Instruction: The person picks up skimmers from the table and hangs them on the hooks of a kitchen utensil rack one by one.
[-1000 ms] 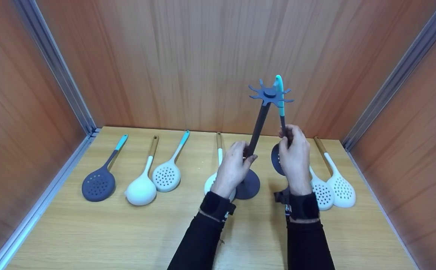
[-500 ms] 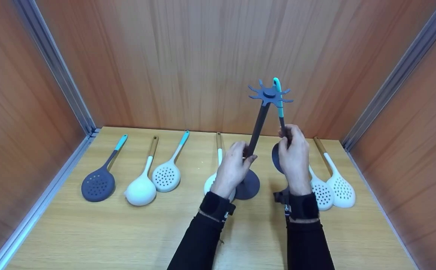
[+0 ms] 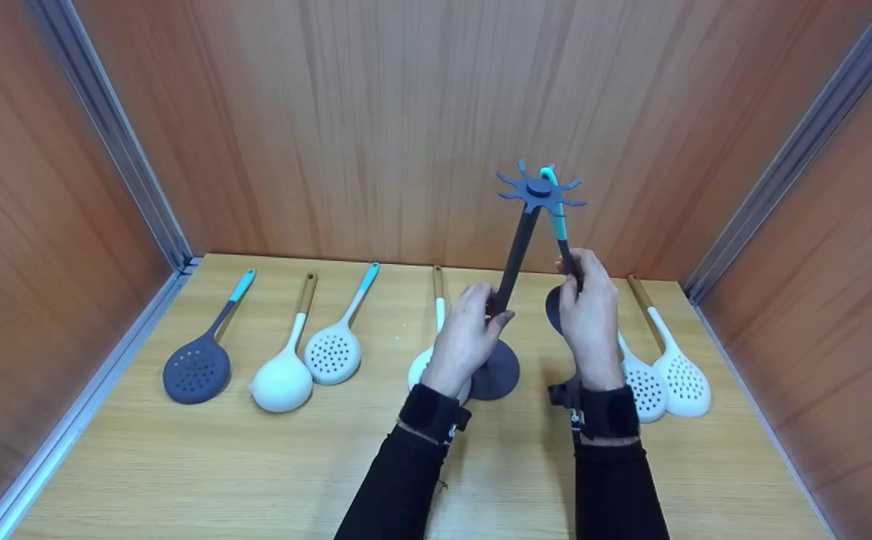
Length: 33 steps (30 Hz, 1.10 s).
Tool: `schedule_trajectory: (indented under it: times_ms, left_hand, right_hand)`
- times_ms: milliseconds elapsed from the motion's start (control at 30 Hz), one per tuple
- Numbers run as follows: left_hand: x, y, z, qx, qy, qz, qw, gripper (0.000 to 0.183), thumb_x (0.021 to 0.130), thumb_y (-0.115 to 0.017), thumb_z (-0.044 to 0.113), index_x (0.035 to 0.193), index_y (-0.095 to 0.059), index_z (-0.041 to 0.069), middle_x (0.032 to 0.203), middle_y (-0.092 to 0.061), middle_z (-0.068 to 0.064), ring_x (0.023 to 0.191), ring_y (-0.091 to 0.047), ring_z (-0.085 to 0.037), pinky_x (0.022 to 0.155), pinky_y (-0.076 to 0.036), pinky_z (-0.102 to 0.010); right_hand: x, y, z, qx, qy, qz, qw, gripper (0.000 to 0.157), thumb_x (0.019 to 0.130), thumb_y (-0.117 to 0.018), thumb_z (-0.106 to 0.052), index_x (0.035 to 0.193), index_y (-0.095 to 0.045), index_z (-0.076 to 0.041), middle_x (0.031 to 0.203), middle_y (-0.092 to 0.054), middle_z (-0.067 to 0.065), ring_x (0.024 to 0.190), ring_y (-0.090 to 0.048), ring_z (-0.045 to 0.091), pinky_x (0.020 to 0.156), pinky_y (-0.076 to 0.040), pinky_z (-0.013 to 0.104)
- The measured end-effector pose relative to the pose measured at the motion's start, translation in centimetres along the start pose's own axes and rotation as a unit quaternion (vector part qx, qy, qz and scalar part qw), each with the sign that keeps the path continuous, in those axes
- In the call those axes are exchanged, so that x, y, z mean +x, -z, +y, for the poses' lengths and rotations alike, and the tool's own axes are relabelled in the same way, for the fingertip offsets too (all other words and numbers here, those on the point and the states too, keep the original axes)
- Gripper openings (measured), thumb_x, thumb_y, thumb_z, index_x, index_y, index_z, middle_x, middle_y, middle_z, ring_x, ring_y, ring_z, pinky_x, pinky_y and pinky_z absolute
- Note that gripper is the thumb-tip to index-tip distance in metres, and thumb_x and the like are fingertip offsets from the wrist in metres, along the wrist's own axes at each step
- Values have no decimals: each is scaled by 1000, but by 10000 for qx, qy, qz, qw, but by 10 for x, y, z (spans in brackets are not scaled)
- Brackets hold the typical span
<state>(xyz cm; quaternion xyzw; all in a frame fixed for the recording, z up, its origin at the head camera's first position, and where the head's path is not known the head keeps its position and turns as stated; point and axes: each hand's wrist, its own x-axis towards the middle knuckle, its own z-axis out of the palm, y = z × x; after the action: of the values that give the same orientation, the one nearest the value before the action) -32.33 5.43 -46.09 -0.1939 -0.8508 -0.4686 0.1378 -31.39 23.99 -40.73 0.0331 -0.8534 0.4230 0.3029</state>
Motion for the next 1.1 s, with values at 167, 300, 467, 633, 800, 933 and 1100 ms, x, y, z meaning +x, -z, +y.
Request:
schedule_trajectory:
  times_ms: [167,300,467,633,800,933,1100]
  left_hand:
    - [1,0,1,51,38,-12,10000,19,109,-76,20,123,-67,11,119,-72,-7,114,-77,-22,99,-68,-33]
    - [1,0,1,95,75,-9,9999,19,109,-76,20,123,-68,11,119,-73,-7,114,-77,-22,97,-69,-33]
    - [1,0,2,90,59,-1,9999,19,108,-77,20,122,-68,11,118,-73,-7,114,-77,-22,97,-69,-33]
    - [2,0,1,66,48,1,10000,18,108,-77,19,123,-68,11,119,-73,-7,114,-77,-22,97,-69,-32]
    - [2,-1,0,116,3,18,9999,19,108,-77,18,124,-69,10,120,-74,-8,113,-77,-22,98,-68,-33]
    - [2,-1,0,146,6,6,9999,20,109,-76,19,125,-69,10,120,-74,-8,113,-77,-23,99,-68,-35]
    - [2,0,1,86,120,-46,9999,20,109,-76,21,126,-69,12,121,-74,-7,115,-77,-22,100,-68,-36]
  right_hand:
    - [0,0,0,-60,-70,-161,9998,26,114,-50,4,132,-67,-2,127,-76,20,128,-74,38,108,-63,56]
    - [0,-1,-2,-92,-119,-286,9995,26,115,-49,3,133,-67,-3,129,-76,21,129,-74,38,109,-63,56]
    - [-1,-4,-3,-121,-121,-450,9988,26,114,-50,4,136,-64,-2,132,-76,22,132,-73,40,113,-62,57]
    - [-3,-7,-5,-185,-121,-639,9977,25,114,-51,3,137,-61,-1,132,-77,20,135,-73,41,114,-61,58]
    - [-4,-9,-5,-196,-68,-680,9975,23,114,-54,2,135,-62,-4,129,-77,17,131,-75,40,111,-62,58]
    - [-4,-11,-5,-216,-44,-769,9968,24,114,-55,1,136,-63,-4,130,-77,18,130,-75,40,110,-63,58]
    - [-5,-14,-5,-309,-75,-878,9956,21,115,-57,-1,135,-64,-4,132,-78,18,133,-75,41,111,-63,59]
